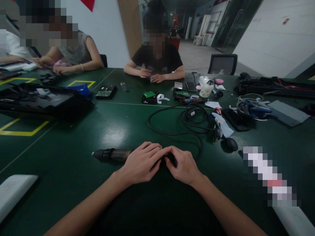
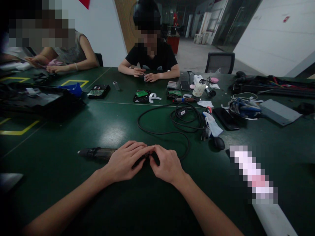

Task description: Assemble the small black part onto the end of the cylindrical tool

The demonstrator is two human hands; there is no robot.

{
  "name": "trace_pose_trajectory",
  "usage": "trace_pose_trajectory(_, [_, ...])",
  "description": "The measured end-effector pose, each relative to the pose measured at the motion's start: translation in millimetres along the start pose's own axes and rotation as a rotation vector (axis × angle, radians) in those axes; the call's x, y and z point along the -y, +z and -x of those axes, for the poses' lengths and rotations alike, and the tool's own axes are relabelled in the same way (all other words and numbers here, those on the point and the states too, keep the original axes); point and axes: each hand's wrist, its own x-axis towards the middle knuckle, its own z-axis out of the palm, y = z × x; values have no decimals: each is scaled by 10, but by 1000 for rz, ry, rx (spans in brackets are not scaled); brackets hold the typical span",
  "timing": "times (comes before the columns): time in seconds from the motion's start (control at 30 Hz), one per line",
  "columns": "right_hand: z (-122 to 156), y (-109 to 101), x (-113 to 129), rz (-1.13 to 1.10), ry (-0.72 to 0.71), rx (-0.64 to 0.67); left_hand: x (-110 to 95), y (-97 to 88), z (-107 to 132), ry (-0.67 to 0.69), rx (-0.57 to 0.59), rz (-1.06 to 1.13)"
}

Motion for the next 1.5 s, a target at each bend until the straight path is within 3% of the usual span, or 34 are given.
trace_pose_trajectory(1.5, [-4,-9,4,5,2,11,9,-9,-1,-13,26,32])
